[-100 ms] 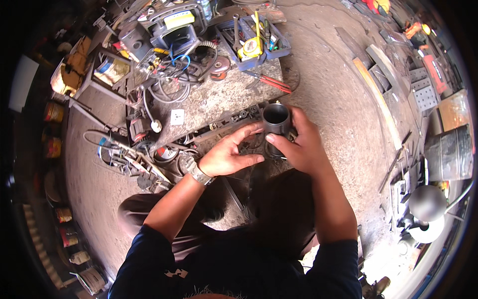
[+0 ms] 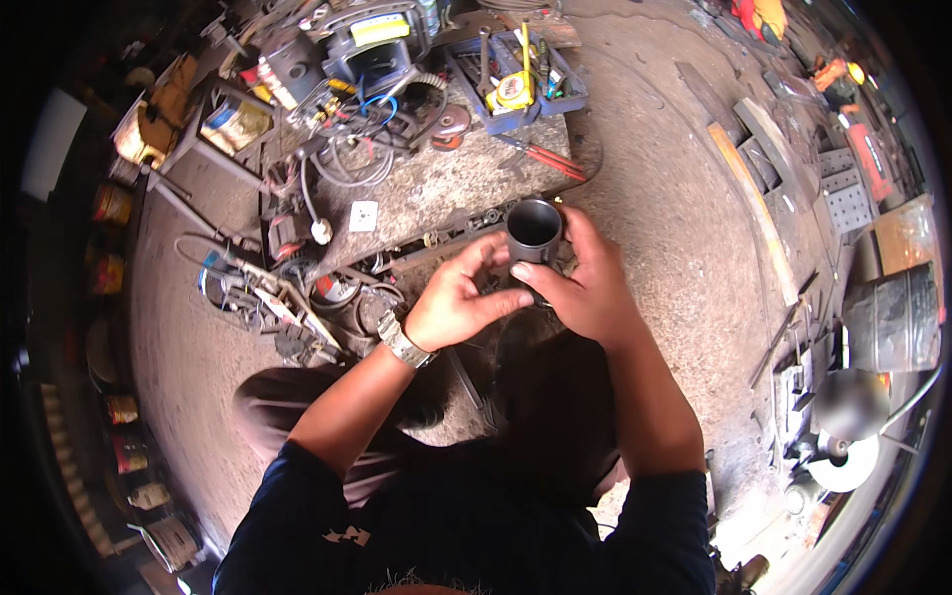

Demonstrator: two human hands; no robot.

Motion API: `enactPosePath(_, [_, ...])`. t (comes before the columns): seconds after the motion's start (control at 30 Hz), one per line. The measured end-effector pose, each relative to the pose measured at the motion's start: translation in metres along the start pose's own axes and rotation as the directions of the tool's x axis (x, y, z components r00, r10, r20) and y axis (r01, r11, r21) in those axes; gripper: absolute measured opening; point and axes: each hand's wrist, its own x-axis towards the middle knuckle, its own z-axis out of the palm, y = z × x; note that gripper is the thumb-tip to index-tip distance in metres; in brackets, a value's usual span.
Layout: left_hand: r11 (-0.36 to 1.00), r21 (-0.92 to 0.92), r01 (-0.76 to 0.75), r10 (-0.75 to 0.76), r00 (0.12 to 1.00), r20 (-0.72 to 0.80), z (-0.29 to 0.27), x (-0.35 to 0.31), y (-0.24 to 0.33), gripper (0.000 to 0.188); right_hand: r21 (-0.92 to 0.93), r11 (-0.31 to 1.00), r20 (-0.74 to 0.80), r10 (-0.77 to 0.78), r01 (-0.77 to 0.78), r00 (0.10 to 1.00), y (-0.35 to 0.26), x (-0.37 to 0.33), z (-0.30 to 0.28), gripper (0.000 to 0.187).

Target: The person sits on the floor in a workshop and handles various tools and objects. They pick up and inspect a triangular metal piece, a cylindrical metal tube, and a red-handled tool, placing them back on the workbench. The person also picks up a small metal piece from the floor and briefly looks around the workshop.

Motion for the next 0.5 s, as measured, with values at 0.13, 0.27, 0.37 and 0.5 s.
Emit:
enactPosePath(0.13, [0.932, 0.314, -0.181, 0.236, 0.96, -0.149, -0.012, -0.025, 0.032, 0.057, 0.167, 0.982, 0.08, -0.097, 0.083, 0.992, -0.011, -0.001, 0.025, 0.067])
enactPosePath(0.27, [0.647, 0.727, -0.23, 0.507, 0.842, -0.186, -0.036, -0.075, 0.094, 0.055, 0.346, 0.918, 0.127, -0.251, 0.195, 0.96, -0.023, -0.004, 0.063, 0.087])
enactPosePath(0.37, [0.668, 0.742, 0.057, 0.462, 0.75, -0.474, -0.077, -0.145, 0.155, 0.051, 0.201, 0.924, 0.259, -0.37, 0.325, 0.892, -0.031, 0.0, 0.068, 0.081])
enactPosePath(0.5, [0.788, 0.521, -0.329, 0.615, 0.468, -0.634, -0.14, -0.266, 0.181, 0.04, -0.088, 0.988, 0.294, -0.1, 0.131, 0.951, 0.011, -0.008, 0.017, 0.06])
